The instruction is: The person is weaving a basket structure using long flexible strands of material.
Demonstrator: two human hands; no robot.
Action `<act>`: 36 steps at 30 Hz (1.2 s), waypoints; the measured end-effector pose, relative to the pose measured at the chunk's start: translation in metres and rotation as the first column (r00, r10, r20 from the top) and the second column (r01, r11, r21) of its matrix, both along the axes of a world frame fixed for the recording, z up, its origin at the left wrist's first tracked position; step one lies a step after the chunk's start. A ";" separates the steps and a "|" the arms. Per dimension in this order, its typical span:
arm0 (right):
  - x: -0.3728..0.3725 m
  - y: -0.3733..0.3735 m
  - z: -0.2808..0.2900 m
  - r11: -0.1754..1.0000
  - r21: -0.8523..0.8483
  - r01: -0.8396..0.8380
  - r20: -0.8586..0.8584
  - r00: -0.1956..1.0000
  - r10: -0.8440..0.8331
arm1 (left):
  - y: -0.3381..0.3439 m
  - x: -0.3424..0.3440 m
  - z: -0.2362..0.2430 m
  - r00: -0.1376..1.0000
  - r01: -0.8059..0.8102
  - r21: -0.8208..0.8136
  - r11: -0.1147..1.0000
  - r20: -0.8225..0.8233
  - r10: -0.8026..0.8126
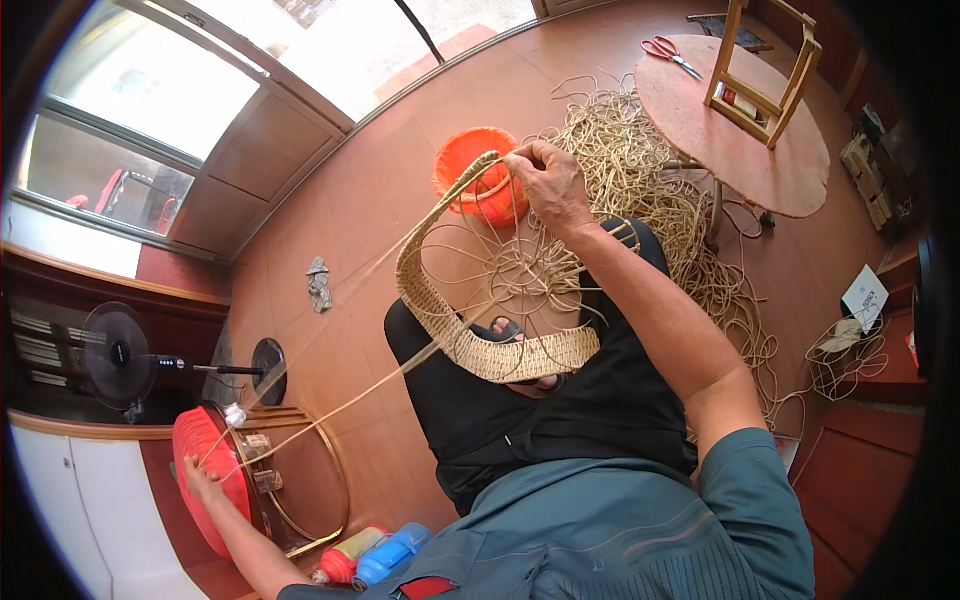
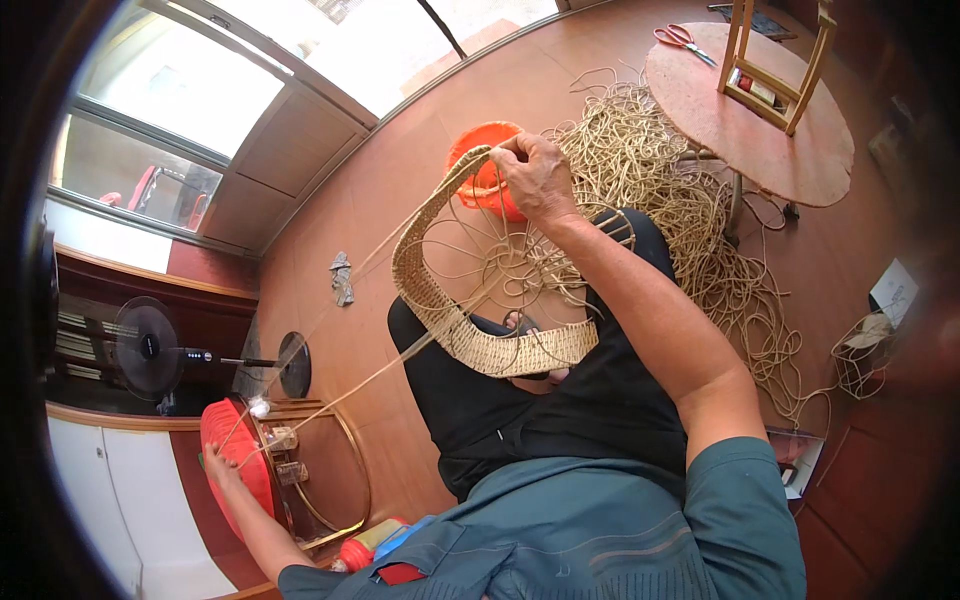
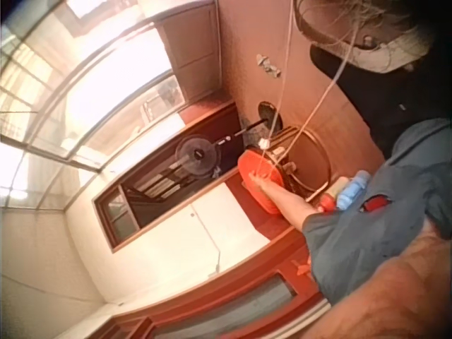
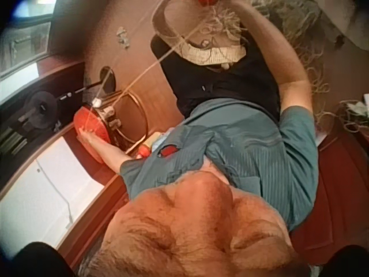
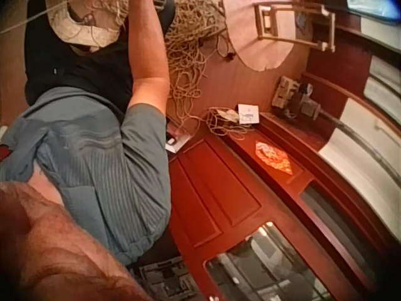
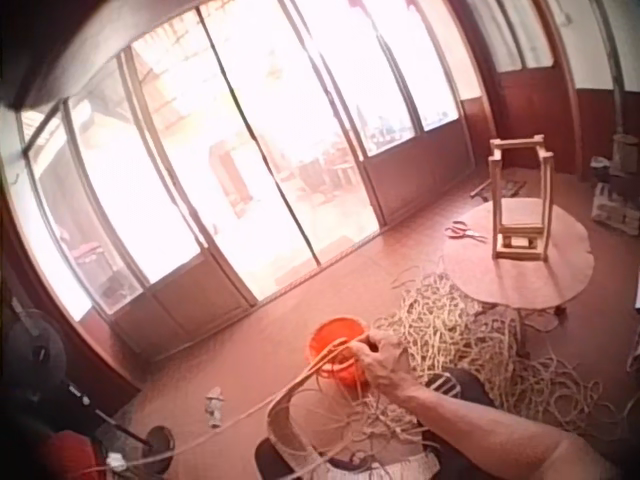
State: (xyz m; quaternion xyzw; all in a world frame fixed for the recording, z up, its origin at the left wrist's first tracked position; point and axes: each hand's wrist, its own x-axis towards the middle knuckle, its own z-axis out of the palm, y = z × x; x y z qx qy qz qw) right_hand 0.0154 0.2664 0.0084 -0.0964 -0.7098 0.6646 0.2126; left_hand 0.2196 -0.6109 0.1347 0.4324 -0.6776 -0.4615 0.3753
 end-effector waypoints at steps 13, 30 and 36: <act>-0.001 0.002 -0.008 1.000 0.018 -0.004 -0.014 1.000 0.004 | 0.367 -0.159 -0.034 0.619 0.754 -0.528 0.391 0.370 -0.693; 0.011 -0.002 0.003 0.998 0.042 0.041 -0.088 0.995 -0.037 | 0.706 -0.272 -0.049 0.147 0.793 -0.602 -0.095 0.339 -0.929; 0.013 -0.006 -0.001 0.999 -0.023 0.035 -0.085 0.996 -0.037 | 0.748 -0.315 -0.050 0.082 0.751 -0.562 -0.347 0.601 -0.795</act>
